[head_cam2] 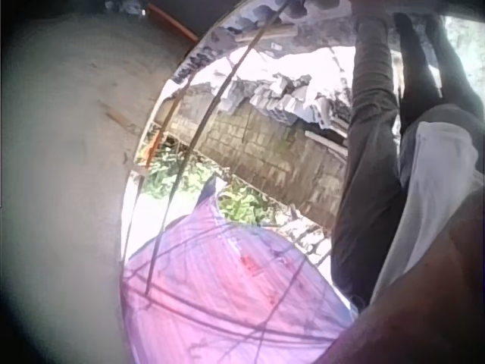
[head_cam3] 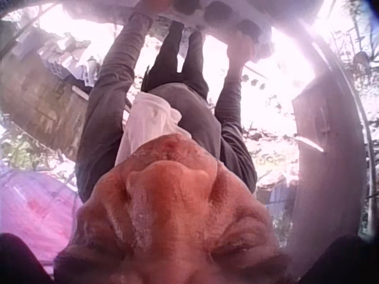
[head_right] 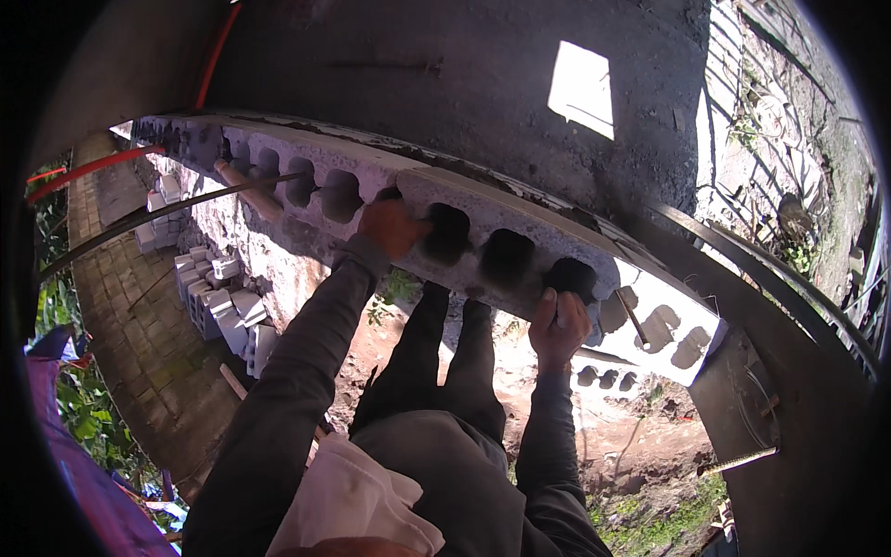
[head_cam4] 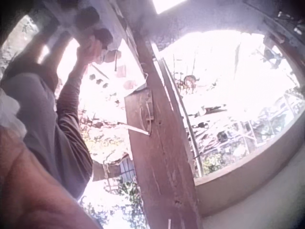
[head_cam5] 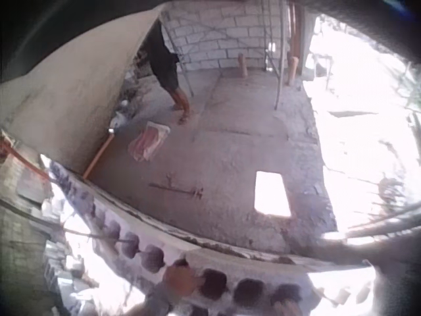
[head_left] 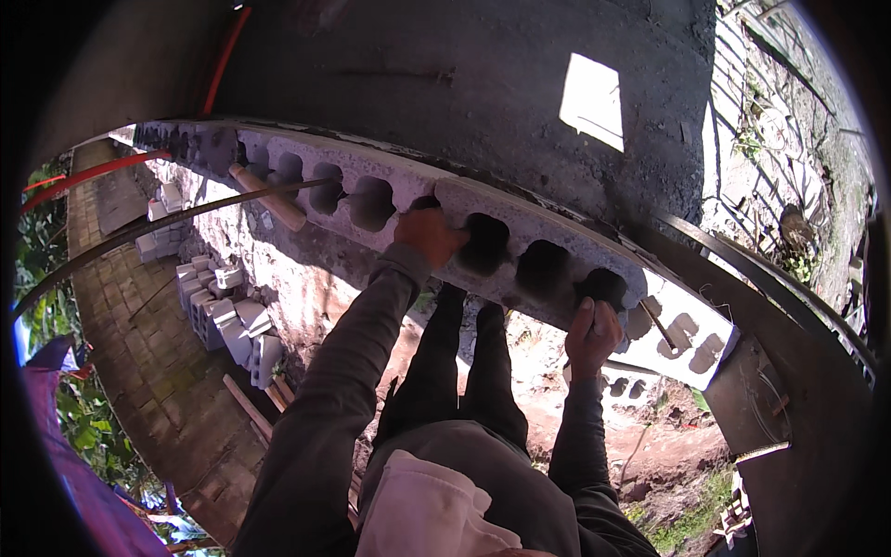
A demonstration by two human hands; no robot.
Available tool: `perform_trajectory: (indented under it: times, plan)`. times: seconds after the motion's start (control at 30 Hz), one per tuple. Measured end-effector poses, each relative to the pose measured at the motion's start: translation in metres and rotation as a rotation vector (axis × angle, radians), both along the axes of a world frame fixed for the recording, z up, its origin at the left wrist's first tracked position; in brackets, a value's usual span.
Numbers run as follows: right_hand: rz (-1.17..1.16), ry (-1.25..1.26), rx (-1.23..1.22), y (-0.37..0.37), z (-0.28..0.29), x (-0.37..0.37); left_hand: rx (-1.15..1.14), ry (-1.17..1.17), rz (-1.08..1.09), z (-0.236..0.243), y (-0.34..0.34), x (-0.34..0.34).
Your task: The person lays a hollow concrete block onto a wall, tapping it into place with a hammer. They then apply mortar to the top of the block using a trowel and place another block on top, adjusting it with their hands.
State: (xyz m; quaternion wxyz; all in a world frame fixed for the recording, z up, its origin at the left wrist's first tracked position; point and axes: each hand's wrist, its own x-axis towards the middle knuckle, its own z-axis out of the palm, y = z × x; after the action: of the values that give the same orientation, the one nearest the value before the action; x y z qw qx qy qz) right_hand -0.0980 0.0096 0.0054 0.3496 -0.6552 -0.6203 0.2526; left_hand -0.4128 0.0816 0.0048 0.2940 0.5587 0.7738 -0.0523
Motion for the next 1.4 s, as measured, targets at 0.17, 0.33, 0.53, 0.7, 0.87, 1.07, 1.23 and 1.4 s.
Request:
perform_trajectory:
  times: [0.17,0.33,0.53,0.7,0.87,1.07,1.23,1.4]
  plan:
    - [0.043,-0.022,-0.003,0.004,0.005,-0.005,-0.085,-0.050,0.105,0.014,-0.001,0.003]
    - [0.039,-0.058,-0.036,0.003,0.003,-0.004,-0.054,-0.086,0.092,0.012,0.001,0.001]
    - [0.014,-0.107,-0.013,0.007,0.002,-0.007,0.010,-0.096,0.043,0.008,-0.001,0.000]
    - [-0.001,-0.132,-0.005,0.006,-0.006,-0.008,0.091,-0.166,-0.008,-0.015,-0.011,-0.008]
    - [-0.016,-0.129,-0.052,0.008,0.000,-0.011,0.105,-0.190,0.024,-0.013,-0.011,-0.007]
    - [-0.008,-0.139,-0.049,0.011,0.002,-0.015,0.043,-0.229,0.025,-0.008,-0.008,-0.009]
    - [0.021,-0.161,0.052,0.009,-0.005,-0.012,0.086,-0.210,-0.011,-0.011,-0.010,-0.009]
    - [-0.019,-0.185,0.034,0.010,-0.008,-0.012,0.164,-0.187,-0.007,-0.019,-0.016,-0.005]
